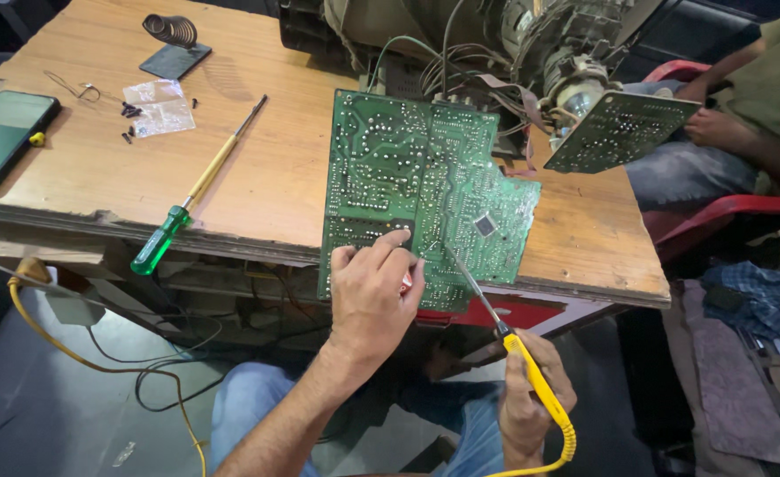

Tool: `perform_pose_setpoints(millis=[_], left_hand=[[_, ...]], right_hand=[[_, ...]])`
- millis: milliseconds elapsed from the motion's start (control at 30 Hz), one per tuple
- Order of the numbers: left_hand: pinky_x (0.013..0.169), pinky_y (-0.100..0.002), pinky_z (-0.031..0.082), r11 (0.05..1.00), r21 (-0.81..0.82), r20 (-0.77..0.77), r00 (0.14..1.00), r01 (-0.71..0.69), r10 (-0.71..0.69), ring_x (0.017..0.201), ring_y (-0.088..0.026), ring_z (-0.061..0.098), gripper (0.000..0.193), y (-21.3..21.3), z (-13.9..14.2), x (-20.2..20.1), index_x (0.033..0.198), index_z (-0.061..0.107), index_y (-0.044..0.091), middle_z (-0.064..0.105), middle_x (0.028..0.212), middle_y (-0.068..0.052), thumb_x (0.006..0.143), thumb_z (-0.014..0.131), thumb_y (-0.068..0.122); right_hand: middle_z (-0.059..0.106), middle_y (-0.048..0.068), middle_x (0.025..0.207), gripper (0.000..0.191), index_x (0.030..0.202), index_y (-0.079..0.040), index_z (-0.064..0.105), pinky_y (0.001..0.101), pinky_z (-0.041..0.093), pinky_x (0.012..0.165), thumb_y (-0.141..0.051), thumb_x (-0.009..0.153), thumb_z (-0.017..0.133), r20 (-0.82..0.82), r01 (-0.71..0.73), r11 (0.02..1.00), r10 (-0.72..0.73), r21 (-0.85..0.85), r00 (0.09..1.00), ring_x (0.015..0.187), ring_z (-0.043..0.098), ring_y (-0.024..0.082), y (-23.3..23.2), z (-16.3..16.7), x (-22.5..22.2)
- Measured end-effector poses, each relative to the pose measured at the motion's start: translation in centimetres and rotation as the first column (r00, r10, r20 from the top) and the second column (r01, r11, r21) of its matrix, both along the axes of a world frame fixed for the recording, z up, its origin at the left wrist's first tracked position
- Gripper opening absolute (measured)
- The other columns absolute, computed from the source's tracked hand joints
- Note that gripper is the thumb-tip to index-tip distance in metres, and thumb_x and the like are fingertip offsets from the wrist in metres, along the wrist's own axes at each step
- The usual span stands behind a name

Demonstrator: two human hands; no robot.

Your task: The person holds a green circuit board on a workbench and solders its underside with a yellow soldering iron, feeding solder wire from a small spool held in the other hand. They reposition the board and continue soldering different joints, with a screwdriver and a phone resting on the bench.

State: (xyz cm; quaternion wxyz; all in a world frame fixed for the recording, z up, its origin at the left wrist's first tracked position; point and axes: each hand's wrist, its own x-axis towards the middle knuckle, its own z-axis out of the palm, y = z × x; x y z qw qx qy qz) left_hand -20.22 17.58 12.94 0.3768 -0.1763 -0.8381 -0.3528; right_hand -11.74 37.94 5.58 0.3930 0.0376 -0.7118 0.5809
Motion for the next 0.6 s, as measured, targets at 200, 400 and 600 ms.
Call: perform_pose_setpoints(millis=[200, 400, 600], left_hand=[[0.086, -0.044, 0.042, 1.0, 0.003, 0.0, 1.0, -0.018, 0.018, 0.089, -0.023, 0.067, 0.012, 0.1, 0.1, -0.1, 0.086, 0.065, 0.011, 0.072, 0.116, -0.006, 0.086, 0.077, 0.014], [0.086, -0.043, 0.041, 0.999, -0.006, -0.008, 0.999, -0.034, 0.033, 0.089, -0.022, 0.067, 0.012, 0.2, 0.3, 0.0, 0.087, 0.065, 0.011, 0.072, 0.115, -0.005, 0.086, 0.077, 0.014], [0.087, -0.042, 0.042, 0.999, -0.009, -0.005, 0.999, -0.036, 0.036, 0.088, -0.022, 0.067, 0.012, 0.3, 0.3, 0.0, 0.087, 0.066, 0.011, 0.071, 0.115, -0.005, 0.086, 0.077, 0.014]], right_hand=[[0.072, 0.016, 0.112, 0.021, 0.113, 0.006, 0.069, 0.0307, 0.055, 0.096, 0.004, 0.092, 0.064, 0.001, 0.032, 0.992, -0.032, 0.119, 0.999, 0.1, 0.07, 0.022, 0.2, 1.1, 0.4], [0.072, 0.017, 0.114, 0.023, 0.114, 0.004, 0.068, 0.0314, 0.061, 0.089, 0.003, 0.091, 0.066, 0.02, -0.039, 0.996, 0.037, 0.084, 0.999, 0.094, 0.074, 0.021, 0.2, 2.1, 0.3], [0.072, 0.019, 0.115, 0.025, 0.116, 0.003, 0.069, 0.0327, 0.063, 0.089, 0.001, 0.091, 0.067, 0.05, -0.027, 0.987, 0.02, 0.157, 0.999, 0.096, 0.075, 0.023, 0.3, 2.3, 0.1]])
